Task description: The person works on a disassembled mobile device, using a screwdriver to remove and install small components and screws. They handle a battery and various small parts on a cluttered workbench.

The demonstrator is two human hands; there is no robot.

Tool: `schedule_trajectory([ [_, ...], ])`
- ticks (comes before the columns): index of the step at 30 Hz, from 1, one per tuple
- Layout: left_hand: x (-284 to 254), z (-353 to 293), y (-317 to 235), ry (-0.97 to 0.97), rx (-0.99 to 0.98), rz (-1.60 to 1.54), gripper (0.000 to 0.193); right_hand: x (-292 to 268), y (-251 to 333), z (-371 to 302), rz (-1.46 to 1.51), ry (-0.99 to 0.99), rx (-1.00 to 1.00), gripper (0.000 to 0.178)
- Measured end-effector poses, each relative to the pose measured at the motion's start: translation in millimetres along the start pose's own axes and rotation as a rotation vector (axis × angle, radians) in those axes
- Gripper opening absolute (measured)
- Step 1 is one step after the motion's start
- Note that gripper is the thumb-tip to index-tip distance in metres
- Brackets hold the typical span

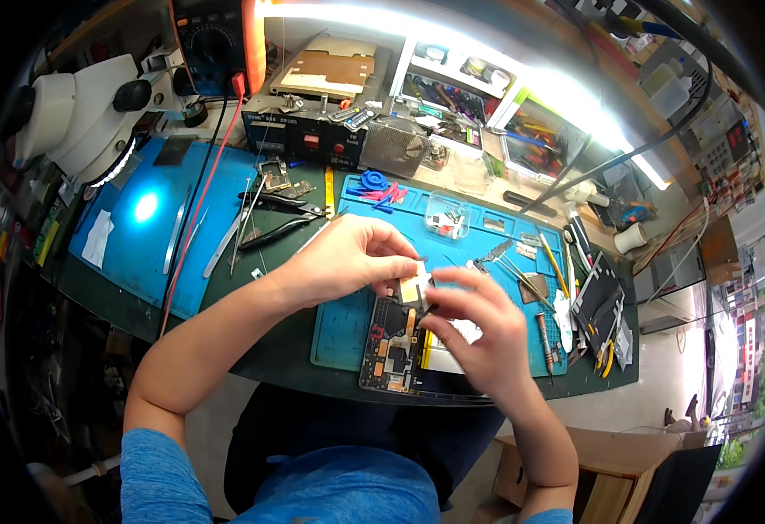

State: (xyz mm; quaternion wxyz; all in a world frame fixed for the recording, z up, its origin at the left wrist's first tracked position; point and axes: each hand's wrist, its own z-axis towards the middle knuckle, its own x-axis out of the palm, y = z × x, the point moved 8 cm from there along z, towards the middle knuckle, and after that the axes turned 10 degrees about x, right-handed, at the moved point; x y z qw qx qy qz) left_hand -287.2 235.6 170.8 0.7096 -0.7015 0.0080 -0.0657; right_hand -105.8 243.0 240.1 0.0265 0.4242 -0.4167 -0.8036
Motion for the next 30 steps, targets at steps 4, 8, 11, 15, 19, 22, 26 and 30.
schedule_trajectory([
  [4, 5.8, -7.2, -9.6, 0.110, -0.062, 0.156, 0.023, 10.7, 35.0, -30.0, -0.381, -0.129, -0.306, 0.034],
  [8, -10.7, -8.8, -32.7, -0.037, 0.048, 0.424, 0.025, 26.3, 65.3, -57.4, -0.423, -0.125, -0.449, 0.032],
  [11, -19.9, -7.7, -36.4, -0.121, 0.159, 0.571, 0.023, 37.5, 49.9, -56.0, -0.491, -0.110, -0.373, 0.032],
  [15, -18.3, -9.6, -37.4, -0.068, 0.150, 0.676, 0.021, 42.1, 34.4, -46.1, -0.545, -0.101, -0.362, 0.035],
  [19, -16.6, -11.0, -31.8, -0.020, 0.156, 0.713, 0.020, 45.8, 31.1, -42.1, -0.553, -0.088, -0.332, 0.035],
  [22, -17.7, -11.3, -30.5, -0.014, 0.160, 0.760, 0.020, 45.3, 31.9, -38.7, -0.552, -0.080, -0.335, 0.034],
  [26, -17.7, -11.7, -29.7, -0.012, 0.147, 0.781, 0.021, 44.9, 32.2, -39.7, -0.551, -0.069, -0.318, 0.035],
  [30, -15.5, -11.9, -28.8, -0.015, 0.170, 0.791, 0.022, 47.2, 28.5, -40.0, -0.551, -0.091, -0.298, 0.035],
])
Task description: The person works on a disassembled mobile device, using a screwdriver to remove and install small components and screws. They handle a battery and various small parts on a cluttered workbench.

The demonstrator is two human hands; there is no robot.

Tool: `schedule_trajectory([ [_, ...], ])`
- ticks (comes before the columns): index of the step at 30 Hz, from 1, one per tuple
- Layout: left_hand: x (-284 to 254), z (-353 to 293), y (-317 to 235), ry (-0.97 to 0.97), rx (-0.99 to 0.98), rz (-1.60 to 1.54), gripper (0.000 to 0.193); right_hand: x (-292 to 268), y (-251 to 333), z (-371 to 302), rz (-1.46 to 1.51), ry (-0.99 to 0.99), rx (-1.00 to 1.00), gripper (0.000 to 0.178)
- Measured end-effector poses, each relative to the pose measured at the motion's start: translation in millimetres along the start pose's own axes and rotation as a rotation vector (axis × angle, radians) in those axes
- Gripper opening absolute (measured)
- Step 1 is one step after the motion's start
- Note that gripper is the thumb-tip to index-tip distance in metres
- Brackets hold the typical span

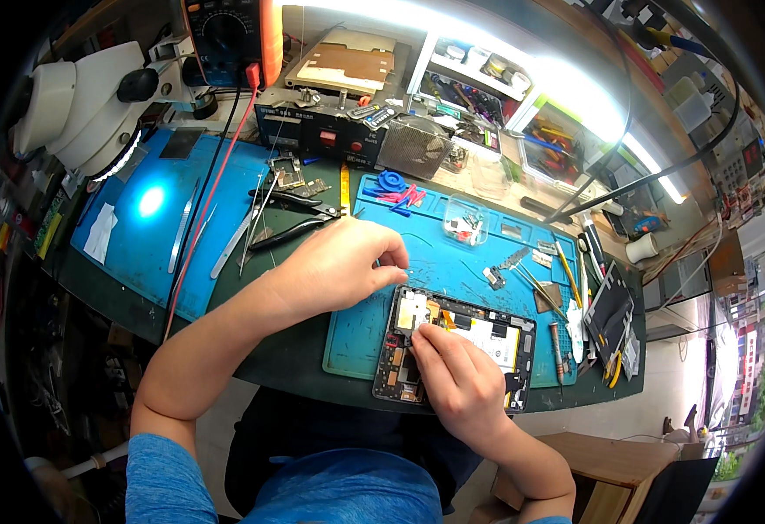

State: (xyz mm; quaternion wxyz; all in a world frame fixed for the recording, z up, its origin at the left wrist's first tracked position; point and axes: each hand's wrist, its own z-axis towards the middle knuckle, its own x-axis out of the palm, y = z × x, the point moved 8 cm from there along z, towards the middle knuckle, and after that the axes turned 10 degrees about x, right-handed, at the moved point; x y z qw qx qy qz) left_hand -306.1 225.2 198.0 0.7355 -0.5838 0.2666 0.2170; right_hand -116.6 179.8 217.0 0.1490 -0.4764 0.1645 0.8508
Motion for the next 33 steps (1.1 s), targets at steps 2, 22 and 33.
schedule_trajectory([
  [2, 1.7, -0.1, -0.6, 0.017, -0.005, -0.005, 0.023, 0.7, 0.4, 0.8, -0.001, 0.007, -0.001, 0.035],
  [22, 18.1, -0.8, -3.1, 0.116, -0.029, 0.047, 0.019, 4.1, 4.7, 4.8, 0.020, 0.176, -0.023, 0.044],
  [33, 28.9, -2.5, -6.9, 0.115, 0.050, 0.055, 0.038, 6.5, 4.8, -1.1, 0.021, 0.231, 0.071, 0.047],
])
